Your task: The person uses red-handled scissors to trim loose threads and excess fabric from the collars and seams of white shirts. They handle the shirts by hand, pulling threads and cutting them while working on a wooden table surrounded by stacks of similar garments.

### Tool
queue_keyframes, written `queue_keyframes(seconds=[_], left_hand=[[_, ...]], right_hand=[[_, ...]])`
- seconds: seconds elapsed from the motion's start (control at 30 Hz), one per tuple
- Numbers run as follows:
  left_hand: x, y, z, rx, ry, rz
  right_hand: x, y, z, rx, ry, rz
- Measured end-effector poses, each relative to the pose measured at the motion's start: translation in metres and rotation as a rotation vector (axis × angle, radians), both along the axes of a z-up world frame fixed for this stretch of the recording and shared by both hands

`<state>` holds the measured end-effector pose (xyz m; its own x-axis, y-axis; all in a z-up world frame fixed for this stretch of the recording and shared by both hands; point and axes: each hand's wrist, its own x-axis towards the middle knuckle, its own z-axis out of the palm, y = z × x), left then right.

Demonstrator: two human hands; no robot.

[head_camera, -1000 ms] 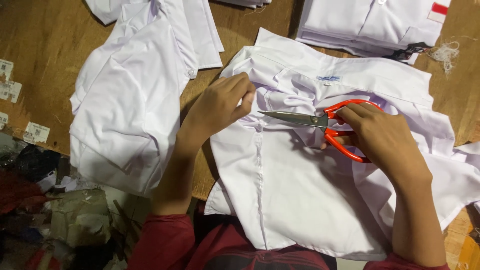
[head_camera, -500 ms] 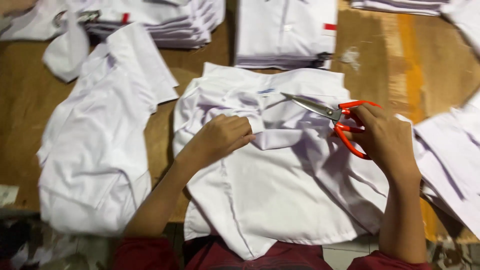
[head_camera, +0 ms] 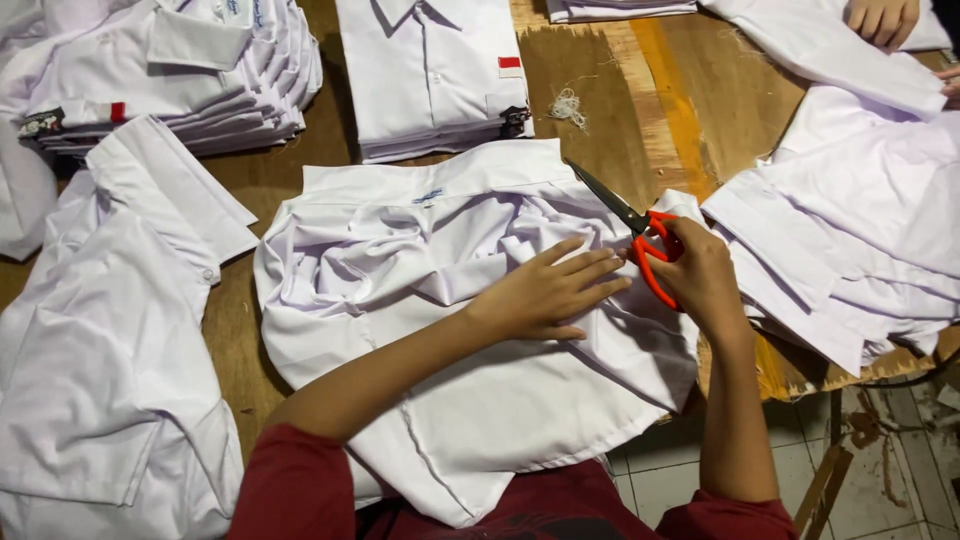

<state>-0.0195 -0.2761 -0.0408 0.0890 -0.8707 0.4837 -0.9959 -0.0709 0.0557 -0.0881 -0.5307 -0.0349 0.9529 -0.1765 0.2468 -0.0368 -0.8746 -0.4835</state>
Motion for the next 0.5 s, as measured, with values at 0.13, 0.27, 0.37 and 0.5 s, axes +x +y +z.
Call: queue_keyframes(seconds=[0.13, 0.27, 0.37, 0.5], left_hand=[[0.008, -0.015, -0.045, -0.084, -0.153, 0.027], [0.019, 0.03, 0.001, 0.037, 0.006, -0.066], [0.029, 0.057, 0.017, -0.113, 0.224, -0.042], [0.029, 0.073, 0.014, -0.289, 0.372, 0.018]], right_hand=[[-0.014, 0.008, 0.008, 0.053, -0.017, -0.036], [-0.033, -0.004, 0.0, 0.115, 0.021, -0.103], [-0.041, -0.01, -0.005, 0.106, 0.009, -0.158], [-0.046, -0.017, -0.021, 0.064, 0.088, -0.195]])
